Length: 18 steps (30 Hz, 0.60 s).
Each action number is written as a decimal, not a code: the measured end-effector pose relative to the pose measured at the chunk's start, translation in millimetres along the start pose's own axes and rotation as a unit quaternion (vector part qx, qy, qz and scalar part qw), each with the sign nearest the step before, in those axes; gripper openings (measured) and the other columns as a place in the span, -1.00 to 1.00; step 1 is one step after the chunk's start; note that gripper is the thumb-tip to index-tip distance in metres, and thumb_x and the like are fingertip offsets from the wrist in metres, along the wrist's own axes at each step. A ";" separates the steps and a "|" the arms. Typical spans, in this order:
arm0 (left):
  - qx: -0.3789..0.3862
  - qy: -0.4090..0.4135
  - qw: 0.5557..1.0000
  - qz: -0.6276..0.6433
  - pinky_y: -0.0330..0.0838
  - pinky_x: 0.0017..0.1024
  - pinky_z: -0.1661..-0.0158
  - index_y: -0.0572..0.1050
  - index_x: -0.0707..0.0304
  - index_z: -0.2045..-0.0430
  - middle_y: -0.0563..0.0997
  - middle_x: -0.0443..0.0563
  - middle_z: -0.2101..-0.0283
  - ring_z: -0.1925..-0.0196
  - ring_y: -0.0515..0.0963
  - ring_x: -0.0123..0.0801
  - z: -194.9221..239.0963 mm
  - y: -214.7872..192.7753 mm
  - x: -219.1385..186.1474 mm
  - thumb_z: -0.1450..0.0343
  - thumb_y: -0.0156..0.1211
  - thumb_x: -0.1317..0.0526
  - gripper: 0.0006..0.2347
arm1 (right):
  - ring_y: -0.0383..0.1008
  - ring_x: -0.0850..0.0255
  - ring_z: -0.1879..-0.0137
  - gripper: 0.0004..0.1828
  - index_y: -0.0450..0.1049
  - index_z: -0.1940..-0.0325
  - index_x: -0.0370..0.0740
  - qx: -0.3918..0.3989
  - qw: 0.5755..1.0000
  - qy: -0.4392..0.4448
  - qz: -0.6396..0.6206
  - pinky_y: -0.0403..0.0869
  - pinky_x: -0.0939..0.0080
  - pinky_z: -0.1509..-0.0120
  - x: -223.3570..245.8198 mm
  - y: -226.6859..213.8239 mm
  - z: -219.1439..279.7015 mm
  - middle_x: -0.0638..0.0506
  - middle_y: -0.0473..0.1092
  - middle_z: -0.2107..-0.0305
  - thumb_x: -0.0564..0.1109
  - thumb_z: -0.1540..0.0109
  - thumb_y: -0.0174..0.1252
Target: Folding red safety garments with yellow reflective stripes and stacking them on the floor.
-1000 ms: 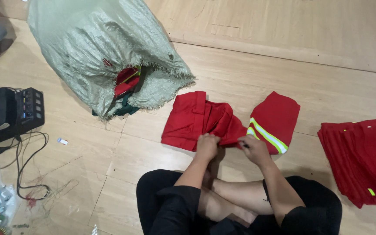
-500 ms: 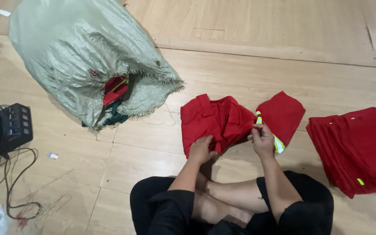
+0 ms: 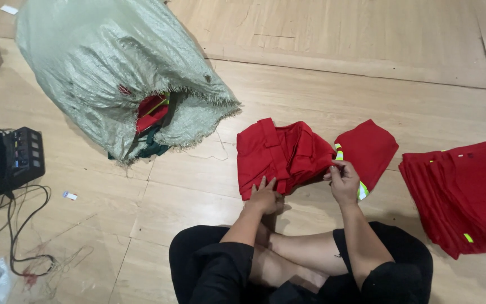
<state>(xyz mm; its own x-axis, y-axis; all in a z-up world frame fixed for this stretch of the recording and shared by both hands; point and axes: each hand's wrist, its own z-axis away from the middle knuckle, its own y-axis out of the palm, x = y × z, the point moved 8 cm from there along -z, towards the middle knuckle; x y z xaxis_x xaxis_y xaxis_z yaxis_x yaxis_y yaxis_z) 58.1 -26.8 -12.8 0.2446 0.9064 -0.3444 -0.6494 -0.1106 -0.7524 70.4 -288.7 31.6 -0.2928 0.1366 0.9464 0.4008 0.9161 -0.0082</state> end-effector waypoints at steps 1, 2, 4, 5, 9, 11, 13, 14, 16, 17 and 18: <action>0.000 0.000 1.000 0.000 -0.23 0.31 -0.43 0.53 -0.24 -0.16 -0.09 -0.02 -0.61 -0.62 -0.26 0.14 1.8 -0.8 -0.4 -0.37 0.14 -0.10 -0.57 | 0.56 0.12 0.49 -0.84 0.48 -0.03 -0.36 0.000 1.000 0.000 0.000 0.52 0.26 0.40 0.6 0.0 0.6 -0.21 0.48 0.62 -0.36 -0.37 0.09; 0.004 0.001 1.000 0.001 -0.21 0.29 -0.43 0.53 -0.19 -0.17 -0.08 0.00 -0.61 -0.62 -0.24 0.13 3.6 -1.2 -0.8 -0.38 0.15 -0.09 -0.56 | 0.56 0.12 0.49 -0.84 0.48 -0.04 -0.36 -0.001 1.000 -0.002 -0.001 0.53 0.25 0.39 1.5 -0.1 1.2 -0.21 0.48 0.62 -0.36 -0.37 0.09; 0.004 0.002 1.000 0.002 -0.20 0.26 -0.44 0.52 -0.14 -0.19 -0.07 0.02 -0.61 -0.62 -0.23 0.13 7.9 -7.8 -3.6 -0.39 0.16 -0.07 -0.56 | 0.56 0.12 0.48 -0.84 0.48 -0.04 -0.36 -0.002 1.000 -0.006 -0.003 0.53 0.25 0.39 -0.7 -0.1 -1.2 -0.21 0.48 0.61 -0.36 -0.37 0.09; 0.012 0.002 1.000 0.005 -0.24 0.25 -0.44 0.51 -0.21 -0.20 -0.12 0.02 -0.61 -0.62 -0.26 0.14 12.3 -10.1 -5.5 -0.39 0.17 -0.12 -0.55 | 0.56 0.12 0.49 -0.84 0.48 -0.04 -0.37 -0.003 1.000 -0.009 -0.005 0.53 0.25 0.39 -3.9 -0.4 -1.1 -0.21 0.48 0.62 -0.36 -0.37 0.09; 0.026 0.006 1.000 0.006 -0.37 0.29 -0.44 0.47 -0.41 -0.20 -0.33 -0.05 -0.63 -0.61 -0.47 0.18 8.3 -0.2 -4.1 -0.33 0.21 -0.22 -0.51 | 0.56 0.13 0.50 -0.84 0.48 -0.03 -0.38 -0.008 1.000 -0.020 -0.006 0.52 0.27 0.39 0.9 -2.4 -1.4 -0.20 0.48 0.62 -0.36 -0.36 0.10; 0.036 -0.004 0.999 -0.010 -0.38 0.31 -0.44 0.40 -0.32 -0.27 -0.38 -0.01 -0.62 -0.60 -0.49 0.18 15.4 -5.4 -7.6 -0.34 0.19 -0.22 -0.45 | 0.56 0.12 0.50 -0.84 0.48 -0.03 -0.39 -0.010 1.000 -0.023 -0.007 0.53 0.26 0.38 3.9 -2.4 -0.9 -0.21 0.48 0.62 -0.37 -0.36 0.10; 0.046 -0.013 0.998 -0.027 -0.40 0.33 -0.44 0.33 -0.24 -0.35 -0.42 0.02 -0.61 -0.59 -0.52 0.18 28.2 -17.7 -15.1 -0.35 0.18 -0.23 -0.38 | 0.56 0.11 0.49 -0.84 0.48 -0.03 -0.40 -0.012 1.000 -0.027 -0.008 0.53 0.25 0.37 4.6 -2.9 -1.5 -0.22 0.48 0.61 -0.38 -0.36 0.10; 0.061 -0.002 0.998 -0.015 -0.41 0.29 -0.46 0.21 -0.04 -0.41 -0.32 0.06 -0.62 -0.61 -0.45 0.12 37.7 -25.3 -23.2 -0.37 0.12 -0.26 -0.30 | 0.56 0.12 0.49 -0.84 0.48 -0.03 -0.39 -0.015 0.999 -0.028 -0.006 0.53 0.25 0.37 3.5 -3.8 -2.1 -0.22 0.48 0.61 -0.37 -0.36 0.10; 0.075 0.007 0.997 -0.003 -0.42 0.26 -0.47 0.09 0.16 -0.48 -0.22 0.09 -0.62 -0.63 -0.37 0.06 55.9 -41.9 -35.6 -0.39 0.06 -0.30 -0.20 | 0.55 0.13 0.49 -0.84 0.48 -0.03 -0.38 -0.017 0.999 -0.030 -0.004 0.53 0.26 0.37 2.9 -5.4 -2.4 -0.21 0.49 0.60 -0.37 -0.36 0.10; 0.048 0.006 0.999 0.021 -0.36 0.26 -0.47 0.03 0.26 -0.48 -0.18 0.14 -0.61 -0.63 -0.32 0.04 63.5 -55.9 -39.7 -0.41 0.12 -0.20 -0.20 | 0.56 0.13 0.46 -0.83 0.48 -0.04 -0.39 -0.033 0.999 -0.027 -0.014 0.55 0.24 0.34 2.8 -8.5 -2.7 -0.22 0.49 0.57 -0.39 -0.36 0.09; 0.020 0.004 0.999 0.045 -0.30 0.25 -0.47 -0.03 0.36 -0.49 -0.15 0.18 -0.60 -0.63 -0.27 0.02 71.3 -69.7 -43.6 -0.43 0.18 -0.11 -0.19 | 0.57 0.13 0.44 -0.82 0.47 -0.05 -0.40 -0.048 0.998 -0.025 -0.023 0.57 0.21 0.31 2.5 -11.5 -2.8 -0.23 0.49 0.53 -0.40 -0.36 0.08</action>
<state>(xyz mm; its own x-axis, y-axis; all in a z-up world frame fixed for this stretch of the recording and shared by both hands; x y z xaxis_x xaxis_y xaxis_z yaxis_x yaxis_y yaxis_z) 41.3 -29.5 94.8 0.1903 0.8903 -0.4138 -0.6971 -0.1742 -0.6955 67.5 -300.0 35.0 -0.3558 0.1155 0.9274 0.4669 0.8816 0.0693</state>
